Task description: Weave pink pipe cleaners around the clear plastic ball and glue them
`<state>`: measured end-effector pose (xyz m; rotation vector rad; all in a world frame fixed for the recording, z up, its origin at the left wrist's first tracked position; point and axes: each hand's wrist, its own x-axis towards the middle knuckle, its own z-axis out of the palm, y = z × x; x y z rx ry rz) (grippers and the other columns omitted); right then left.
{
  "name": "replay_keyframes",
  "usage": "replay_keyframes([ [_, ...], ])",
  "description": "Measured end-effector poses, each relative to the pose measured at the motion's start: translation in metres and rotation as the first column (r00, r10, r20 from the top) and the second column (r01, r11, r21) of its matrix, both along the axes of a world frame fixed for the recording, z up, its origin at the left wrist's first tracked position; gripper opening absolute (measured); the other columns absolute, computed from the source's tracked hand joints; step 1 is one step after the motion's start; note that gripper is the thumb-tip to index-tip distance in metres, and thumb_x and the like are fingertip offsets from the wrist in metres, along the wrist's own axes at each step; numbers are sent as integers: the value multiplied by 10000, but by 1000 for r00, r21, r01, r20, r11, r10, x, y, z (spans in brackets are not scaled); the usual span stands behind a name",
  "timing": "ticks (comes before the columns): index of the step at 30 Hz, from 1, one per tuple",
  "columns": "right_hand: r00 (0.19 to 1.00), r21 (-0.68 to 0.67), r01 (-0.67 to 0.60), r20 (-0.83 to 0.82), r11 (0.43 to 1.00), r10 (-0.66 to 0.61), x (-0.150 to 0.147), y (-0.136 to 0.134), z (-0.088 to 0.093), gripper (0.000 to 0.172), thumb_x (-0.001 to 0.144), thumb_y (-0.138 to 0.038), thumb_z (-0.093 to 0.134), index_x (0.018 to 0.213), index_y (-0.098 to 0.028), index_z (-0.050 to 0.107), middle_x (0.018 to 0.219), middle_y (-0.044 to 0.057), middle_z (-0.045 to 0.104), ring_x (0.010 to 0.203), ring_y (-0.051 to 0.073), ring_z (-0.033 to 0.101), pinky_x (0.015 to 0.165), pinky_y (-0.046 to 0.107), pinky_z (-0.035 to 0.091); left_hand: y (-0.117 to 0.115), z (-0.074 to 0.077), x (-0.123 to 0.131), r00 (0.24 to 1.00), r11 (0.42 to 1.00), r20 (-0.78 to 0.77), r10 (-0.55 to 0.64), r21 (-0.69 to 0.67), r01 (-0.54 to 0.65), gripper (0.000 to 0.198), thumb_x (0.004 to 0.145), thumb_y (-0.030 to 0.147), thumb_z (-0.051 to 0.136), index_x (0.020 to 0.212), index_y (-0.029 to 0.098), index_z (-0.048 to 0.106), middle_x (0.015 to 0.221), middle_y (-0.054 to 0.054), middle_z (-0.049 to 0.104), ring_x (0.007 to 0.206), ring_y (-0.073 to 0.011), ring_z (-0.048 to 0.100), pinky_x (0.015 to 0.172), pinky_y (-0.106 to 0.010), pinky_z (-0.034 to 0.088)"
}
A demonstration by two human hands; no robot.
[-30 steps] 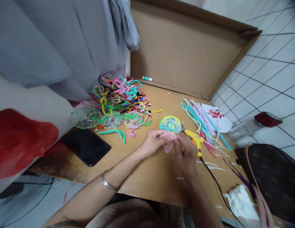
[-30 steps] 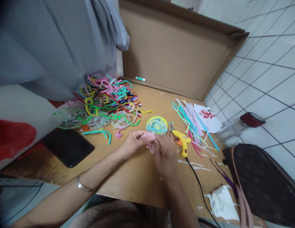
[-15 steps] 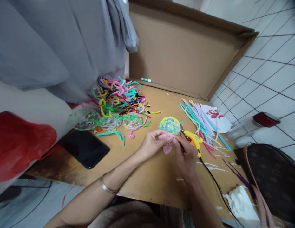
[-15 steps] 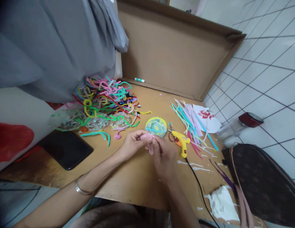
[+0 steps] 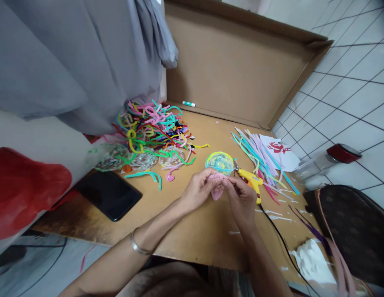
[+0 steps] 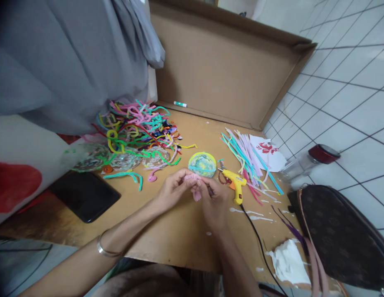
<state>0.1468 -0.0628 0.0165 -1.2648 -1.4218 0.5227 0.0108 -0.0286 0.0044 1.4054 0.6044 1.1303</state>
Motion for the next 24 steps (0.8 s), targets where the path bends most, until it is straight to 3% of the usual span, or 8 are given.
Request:
replay_keyframes([
  [4, 1000, -14, 25, -11, 1000, -26, -2, -1, -2, 183, 848, -337, 622, 846, -210, 753, 618, -14, 673, 578, 153, 609, 550, 265, 494, -4, 0, 1, 996, 996, -79, 32, 81, -26, 376, 969, 510, 380, 929, 157, 501, 678, -27, 645, 599, -143, 618, 616, -275, 464],
  [13, 998, -26, 16, -64, 1000, -18, -5, -1, 1, 159, 819, -325, 659, 825, -204, 762, 622, -18, 679, 534, 131, 578, 503, 246, 473, -5, -3, 0, 983, 992, -160, 86, 101, -71, 290, 975, 468, 390, 974, 184, 452, 683, -5, 629, 621, -151, 604, 622, -277, 444],
  [24, 969, -72, -156, -202, 985, 139, 2, 3, -2, 159, 820, -340, 677, 858, -211, 761, 623, -5, 690, 509, 130, 590, 515, 262, 508, -7, -5, -1, 982, 981, -182, 56, 193, -20, 331, 993, 480, 317, 1021, 174, 438, 721, -24, 633, 634, -151, 605, 633, -280, 455],
])
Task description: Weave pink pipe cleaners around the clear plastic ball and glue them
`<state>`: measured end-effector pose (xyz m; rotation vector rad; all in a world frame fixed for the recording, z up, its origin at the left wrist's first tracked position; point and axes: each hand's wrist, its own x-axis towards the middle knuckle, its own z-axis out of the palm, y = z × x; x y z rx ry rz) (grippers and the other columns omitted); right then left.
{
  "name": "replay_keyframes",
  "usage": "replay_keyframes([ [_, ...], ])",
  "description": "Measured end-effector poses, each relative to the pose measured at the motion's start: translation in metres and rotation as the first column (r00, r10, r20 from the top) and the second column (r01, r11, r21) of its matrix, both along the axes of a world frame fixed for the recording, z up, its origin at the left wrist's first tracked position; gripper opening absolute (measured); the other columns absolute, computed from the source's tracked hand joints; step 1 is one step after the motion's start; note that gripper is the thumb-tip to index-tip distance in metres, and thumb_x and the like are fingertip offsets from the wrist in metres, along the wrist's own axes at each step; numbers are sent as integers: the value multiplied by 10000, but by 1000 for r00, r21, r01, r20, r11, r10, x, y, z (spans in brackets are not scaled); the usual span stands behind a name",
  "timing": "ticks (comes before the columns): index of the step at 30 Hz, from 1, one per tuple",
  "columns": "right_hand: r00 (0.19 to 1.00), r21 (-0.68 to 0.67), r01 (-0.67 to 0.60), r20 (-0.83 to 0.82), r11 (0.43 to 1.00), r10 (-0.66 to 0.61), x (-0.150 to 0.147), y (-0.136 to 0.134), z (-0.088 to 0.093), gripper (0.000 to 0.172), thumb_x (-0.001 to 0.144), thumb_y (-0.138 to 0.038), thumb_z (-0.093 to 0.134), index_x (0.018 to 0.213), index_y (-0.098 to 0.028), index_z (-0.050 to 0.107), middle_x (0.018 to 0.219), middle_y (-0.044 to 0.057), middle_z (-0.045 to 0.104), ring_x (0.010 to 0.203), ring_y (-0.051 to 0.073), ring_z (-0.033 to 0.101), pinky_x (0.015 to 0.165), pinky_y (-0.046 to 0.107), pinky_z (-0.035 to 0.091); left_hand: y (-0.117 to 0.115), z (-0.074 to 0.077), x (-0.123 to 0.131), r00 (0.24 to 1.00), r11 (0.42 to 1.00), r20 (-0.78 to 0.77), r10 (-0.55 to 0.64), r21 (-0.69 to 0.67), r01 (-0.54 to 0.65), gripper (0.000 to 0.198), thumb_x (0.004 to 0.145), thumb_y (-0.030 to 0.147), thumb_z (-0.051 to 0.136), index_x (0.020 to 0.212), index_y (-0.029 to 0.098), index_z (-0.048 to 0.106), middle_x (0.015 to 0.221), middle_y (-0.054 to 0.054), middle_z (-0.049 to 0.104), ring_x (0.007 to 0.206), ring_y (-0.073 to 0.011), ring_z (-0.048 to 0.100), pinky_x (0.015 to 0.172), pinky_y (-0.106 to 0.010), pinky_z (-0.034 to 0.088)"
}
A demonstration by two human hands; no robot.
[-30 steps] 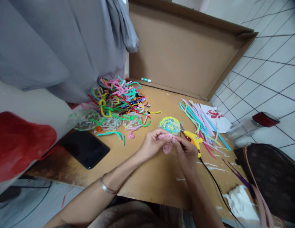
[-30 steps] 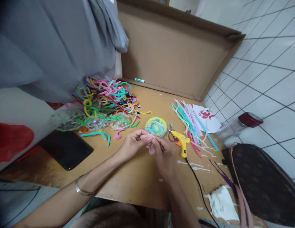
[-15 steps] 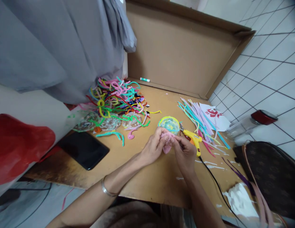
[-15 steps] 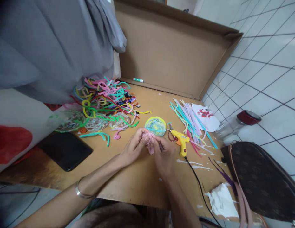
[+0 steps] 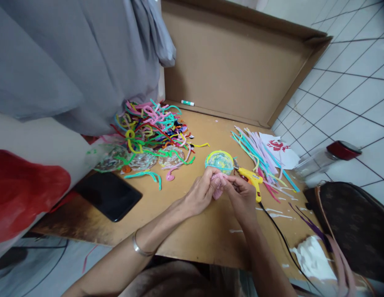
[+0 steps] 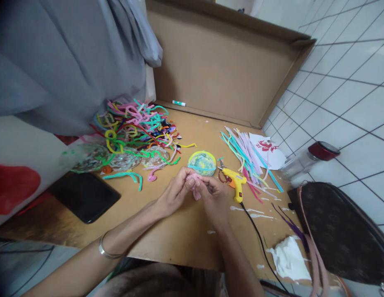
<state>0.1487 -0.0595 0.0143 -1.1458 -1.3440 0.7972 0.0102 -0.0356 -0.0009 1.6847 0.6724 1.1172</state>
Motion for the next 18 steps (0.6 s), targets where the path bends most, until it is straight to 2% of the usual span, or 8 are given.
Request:
replay_keyframes([
  [6, 999, 4, -30, -17, 1000, 30, -3, -2, 7, 142, 804, -322, 687, 833, -206, 762, 567, -14, 662, 483, 123, 582, 485, 249, 498, 1, -3, -1, 1000, 1000, -23, 18, -6, -18, 380, 991, 497, 315, 1142, 163, 416, 708, -13, 635, 638, -154, 616, 639, -278, 458],
  [11, 1000, 12, -17, -18, 1000, 18, -3, -2, 9, 126, 786, -320, 695, 795, -210, 753, 550, -17, 655, 484, 127, 587, 472, 248, 504, 0, -3, -1, 999, 999, -35, 32, -8, -33, 330, 991, 486, 328, 1054, 182, 439, 707, -8, 642, 630, -149, 614, 637, -272, 449],
  [18, 1000, 14, 24, 18, 1000, -24, -3, -2, 7, 126, 787, -313, 690, 780, -199, 741, 623, 3, 705, 524, 137, 629, 502, 253, 525, 3, 8, -4, 998, 999, -38, 50, -2, -51, 296, 969, 465, 416, 953, 181, 501, 689, -11, 652, 637, -150, 628, 652, -268, 452],
])
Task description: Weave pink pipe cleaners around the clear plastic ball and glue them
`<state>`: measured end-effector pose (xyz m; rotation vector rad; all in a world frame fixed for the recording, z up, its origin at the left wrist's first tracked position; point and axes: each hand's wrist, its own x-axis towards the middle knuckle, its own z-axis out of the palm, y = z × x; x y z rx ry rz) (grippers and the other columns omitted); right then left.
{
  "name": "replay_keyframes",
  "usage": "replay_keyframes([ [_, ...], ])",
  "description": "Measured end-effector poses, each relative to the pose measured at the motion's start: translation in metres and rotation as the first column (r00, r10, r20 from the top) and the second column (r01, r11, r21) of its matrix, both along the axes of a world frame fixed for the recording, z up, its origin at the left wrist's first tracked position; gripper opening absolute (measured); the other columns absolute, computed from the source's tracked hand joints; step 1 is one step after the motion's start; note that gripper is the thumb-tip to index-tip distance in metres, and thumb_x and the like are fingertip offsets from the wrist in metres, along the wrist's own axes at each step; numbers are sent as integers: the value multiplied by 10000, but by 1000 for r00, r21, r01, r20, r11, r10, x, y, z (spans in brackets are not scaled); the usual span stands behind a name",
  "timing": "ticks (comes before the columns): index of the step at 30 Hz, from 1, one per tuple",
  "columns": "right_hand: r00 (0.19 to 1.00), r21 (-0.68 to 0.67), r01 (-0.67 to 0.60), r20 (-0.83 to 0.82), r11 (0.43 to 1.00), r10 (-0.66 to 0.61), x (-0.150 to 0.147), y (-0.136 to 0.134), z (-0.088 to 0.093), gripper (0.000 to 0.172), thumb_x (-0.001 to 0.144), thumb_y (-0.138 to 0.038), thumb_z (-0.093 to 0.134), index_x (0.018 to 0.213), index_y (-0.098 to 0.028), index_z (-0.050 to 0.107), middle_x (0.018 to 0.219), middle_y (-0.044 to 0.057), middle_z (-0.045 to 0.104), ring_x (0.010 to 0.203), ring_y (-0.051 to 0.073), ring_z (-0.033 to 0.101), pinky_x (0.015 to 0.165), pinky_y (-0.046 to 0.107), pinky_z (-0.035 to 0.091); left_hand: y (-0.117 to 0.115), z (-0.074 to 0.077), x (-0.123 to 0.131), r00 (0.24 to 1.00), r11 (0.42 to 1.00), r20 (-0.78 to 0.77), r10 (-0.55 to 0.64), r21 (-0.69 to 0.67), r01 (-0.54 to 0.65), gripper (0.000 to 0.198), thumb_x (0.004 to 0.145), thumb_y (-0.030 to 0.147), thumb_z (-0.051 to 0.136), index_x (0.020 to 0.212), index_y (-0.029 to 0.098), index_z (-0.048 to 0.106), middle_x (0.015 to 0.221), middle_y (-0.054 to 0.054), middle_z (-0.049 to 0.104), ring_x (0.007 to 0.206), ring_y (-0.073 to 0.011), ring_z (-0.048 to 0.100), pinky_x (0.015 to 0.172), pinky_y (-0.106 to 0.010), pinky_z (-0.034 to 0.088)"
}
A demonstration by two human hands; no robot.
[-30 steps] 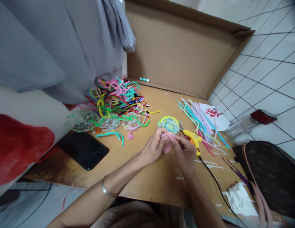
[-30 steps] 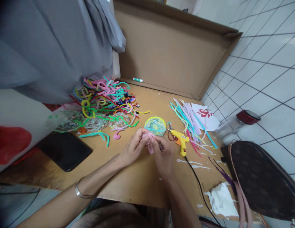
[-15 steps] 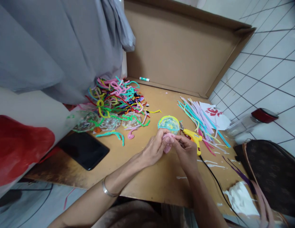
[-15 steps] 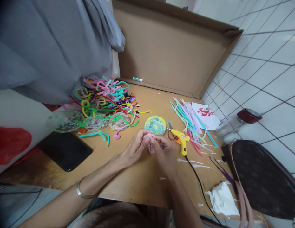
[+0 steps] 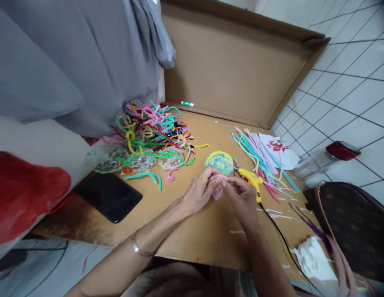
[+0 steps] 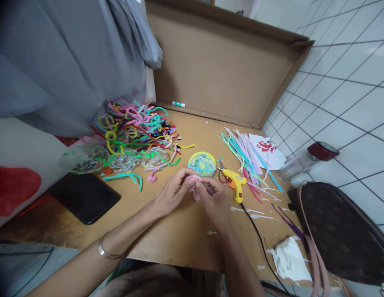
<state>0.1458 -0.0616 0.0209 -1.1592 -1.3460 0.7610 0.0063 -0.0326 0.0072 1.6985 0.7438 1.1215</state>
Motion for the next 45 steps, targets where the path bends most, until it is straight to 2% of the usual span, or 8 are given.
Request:
replay_keyframes([
  [15, 998, 58, 38, 49, 998, -41, -6, -2, 5, 112, 770, -291, 689, 720, -196, 722, 578, -7, 689, 468, 125, 607, 444, 230, 516, -2, -2, 4, 998, 1000, 53, 31, -2, -31, 282, 979, 433, 401, 919, 179, 507, 617, 34, 574, 533, -109, 581, 566, -225, 443],
  [25, 995, 71, 9, 102, 997, -17, -5, -4, 1, 117, 826, -272, 645, 756, -207, 713, 594, -16, 668, 512, 125, 610, 500, 240, 527, -2, -2, 6, 993, 998, 100, 59, -21, -58, 285, 968, 434, 421, 896, 174, 514, 601, 33, 558, 521, -114, 582, 546, -228, 454],
  [29, 987, 90, 38, 149, 995, -52, -4, -5, 1, 107, 831, -271, 648, 806, -198, 721, 633, -13, 680, 537, 127, 618, 510, 240, 519, -2, -1, 6, 991, 998, 125, 56, -31, -52, 271, 967, 417, 434, 887, 171, 515, 608, 36, 548, 523, -113, 588, 546, -230, 456],
  [33, 987, 106, 6, 158, 994, -23, -1, -4, 3, 142, 852, -274, 615, 831, -197, 732, 669, -1, 702, 569, 141, 631, 530, 253, 516, 0, 4, 4, 984, 996, 176, 2, -87, 14, 279, 948, 417, 487, 844, 162, 536, 618, 30, 554, 530, -109, 595, 562, -233, 462],
  [37, 984, 144, -6, 175, 990, -19, 3, -2, 3, 140, 858, -255, 607, 853, -208, 739, 705, 4, 714, 656, 162, 659, 606, 272, 533, 3, 4, 4, 946, 979, 323, -42, -174, 103, 291, 865, 417, 631, 909, 130, 609, 586, 34, 553, 524, -128, 613, 546, -244, 479],
  [40, 977, 185, -7, 211, 983, -33, 4, -1, 2, 146, 862, -241, 604, 863, -219, 748, 690, -2, 710, 646, 161, 653, 604, 270, 526, 5, 2, 5, 910, 958, 413, -47, -239, 158, 320, 811, 408, 698, 913, 113, 624, 554, 31, 572, 489, -140, 615, 511, -253, 487],
  [45, 965, 208, -13, 258, 978, -42, 5, 0, 1, 166, 876, -221, 586, 882, -233, 752, 680, -6, 706, 637, 160, 645, 591, 267, 514, 6, 2, 6, 897, 953, 440, -37, -255, 164, 312, 780, 369, 738, 913, 114, 617, 555, 19, 615, 474, -137, 619, 491, -242, 486],
])
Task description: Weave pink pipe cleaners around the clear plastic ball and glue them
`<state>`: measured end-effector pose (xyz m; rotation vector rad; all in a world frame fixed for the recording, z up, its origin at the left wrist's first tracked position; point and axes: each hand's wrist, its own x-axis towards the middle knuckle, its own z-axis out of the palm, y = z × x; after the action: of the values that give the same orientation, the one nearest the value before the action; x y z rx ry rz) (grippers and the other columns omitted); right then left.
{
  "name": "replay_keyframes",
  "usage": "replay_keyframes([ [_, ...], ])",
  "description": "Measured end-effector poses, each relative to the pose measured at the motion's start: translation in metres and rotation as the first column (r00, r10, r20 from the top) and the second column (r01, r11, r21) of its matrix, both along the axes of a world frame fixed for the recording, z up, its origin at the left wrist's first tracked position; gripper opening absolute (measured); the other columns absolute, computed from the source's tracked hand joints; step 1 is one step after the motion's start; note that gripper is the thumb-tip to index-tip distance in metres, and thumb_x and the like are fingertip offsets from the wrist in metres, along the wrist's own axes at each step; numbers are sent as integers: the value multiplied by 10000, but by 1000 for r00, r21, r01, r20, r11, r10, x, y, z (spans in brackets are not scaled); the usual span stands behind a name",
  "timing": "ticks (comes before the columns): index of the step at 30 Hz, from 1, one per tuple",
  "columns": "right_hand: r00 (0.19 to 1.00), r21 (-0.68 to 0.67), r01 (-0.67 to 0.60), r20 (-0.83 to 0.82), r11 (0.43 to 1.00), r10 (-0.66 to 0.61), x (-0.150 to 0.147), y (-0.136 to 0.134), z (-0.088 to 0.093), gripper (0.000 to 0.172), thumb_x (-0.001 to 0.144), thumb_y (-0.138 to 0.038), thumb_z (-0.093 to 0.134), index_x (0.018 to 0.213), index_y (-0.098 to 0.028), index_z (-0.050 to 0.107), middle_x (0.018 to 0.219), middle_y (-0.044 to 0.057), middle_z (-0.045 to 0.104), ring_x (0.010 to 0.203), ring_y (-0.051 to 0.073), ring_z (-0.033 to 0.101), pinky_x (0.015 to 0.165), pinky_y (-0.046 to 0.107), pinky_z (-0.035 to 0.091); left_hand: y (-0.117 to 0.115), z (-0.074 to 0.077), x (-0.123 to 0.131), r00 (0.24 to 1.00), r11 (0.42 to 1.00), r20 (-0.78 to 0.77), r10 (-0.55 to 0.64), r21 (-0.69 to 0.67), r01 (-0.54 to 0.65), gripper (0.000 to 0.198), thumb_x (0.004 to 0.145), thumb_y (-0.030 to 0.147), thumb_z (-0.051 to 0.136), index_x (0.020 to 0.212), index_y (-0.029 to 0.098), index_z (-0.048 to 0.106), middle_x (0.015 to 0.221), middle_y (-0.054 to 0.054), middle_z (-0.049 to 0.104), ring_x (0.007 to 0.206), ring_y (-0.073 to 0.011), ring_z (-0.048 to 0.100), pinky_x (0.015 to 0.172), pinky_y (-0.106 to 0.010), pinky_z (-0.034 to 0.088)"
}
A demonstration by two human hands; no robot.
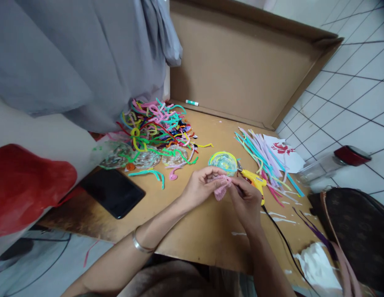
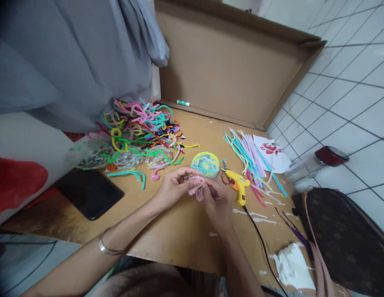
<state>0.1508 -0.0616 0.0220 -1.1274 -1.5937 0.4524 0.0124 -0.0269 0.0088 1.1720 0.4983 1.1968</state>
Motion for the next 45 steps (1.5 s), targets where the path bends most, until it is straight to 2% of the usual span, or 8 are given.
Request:
replay_keyframes([
  [5, 1000, 5, -4, 4, 1000, 3, 2, 1, -3, 157, 871, -209, 595, 906, -229, 747, 741, -6, 724, 650, 148, 643, 593, 256, 504, -2, 2, 0, 1000, 1000, 12, -22, -14, 22, 286, 792, 361, 725, 878, 113, 613, 538, 26, 598, 486, -142, 628, 492, -243, 487],
  [9, 1000, -37, 1, -17, 999, -2, 1, 0, -4, 142, 862, -230, 606, 884, -219, 745, 677, -8, 694, 598, 141, 615, 545, 244, 477, -2, 3, 0, 999, 999, 19, -28, -30, 28, 299, 787, 380, 727, 862, 113, 614, 536, 33, 585, 481, -137, 620, 496, -250, 490],
  [15, 986, -142, -68, -162, 988, 44, 0, -2, -1, 156, 851, -302, 625, 871, -213, 752, 706, 17, 715, 620, 160, 644, 589, 274, 524, -1, 2, 0, 999, 999, 39, -25, -22, 26, 299, 779, 389, 733, 850, 121, 622, 524, 44, 566, 452, -119, 585, 472, -242, 481],
  [19, 964, -176, -89, -264, 980, 40, 0, 2, -2, 113, 792, -307, 696, 804, -214, 758, 599, -11, 684, 512, 133, 602, 531, 261, 512, -1, 2, -1, 1000, 999, 25, -13, -33, 14, 325, 765, 414, 741, 852, 121, 632, 549, 22, 601, 461, -107, 568, 487, -238, 481],
  [28, 940, -195, -28, -339, 980, -40, -4, 1, 3, 68, 727, -267, 737, 762, -220, 772, 628, 4, 730, 560, 152, 653, 536, 264, 549, 0, 1, -2, 998, 997, -44, 37, -63, -39, 356, 747, 405, 759, 911, 110, 645, 626, -7, 653, 522, -105, 595, 543, -224, 478],
  [33, 949, -183, -22, -314, 983, -38, -3, 1, 5, 49, 717, -251, 731, 731, -219, 766, 634, 5, 739, 563, 156, 666, 524, 255, 548, 2, -1, -3, 998, 997, -21, -62, -57, 60, 319, 762, 404, 743, 862, 108, 677, 581, 3, 624, 487, -120, 591, 510, -240, 482],
  [41, 950, -191, -64, -312, 980, 1, -4, 0, 6, 58, 746, -261, 721, 751, -219, 761, 609, 2, 728, 531, 154, 659, 508, 259, 545, -1, -1, -4, 977, 990, -177, 117, 103, -100, 289, 800, 412, 703, 838, 127, 738, 630, -35, 647, 583, -150, 642, 581, -252, 505],
  [45, 955, -189, -77, -295, 979, 18, -5, -1, 7, 85, 761, -289, 718, 737, -214, 749, 614, 10, 728, 530, 158, 659, 514, 270, 551, -3, 1, -3, 980, 988, -157, 125, 114, -108, 268, 816, 397, 687, 823, 132, 726, 632, -18, 618, 531, -134, 624, 553, -252, 496],
])
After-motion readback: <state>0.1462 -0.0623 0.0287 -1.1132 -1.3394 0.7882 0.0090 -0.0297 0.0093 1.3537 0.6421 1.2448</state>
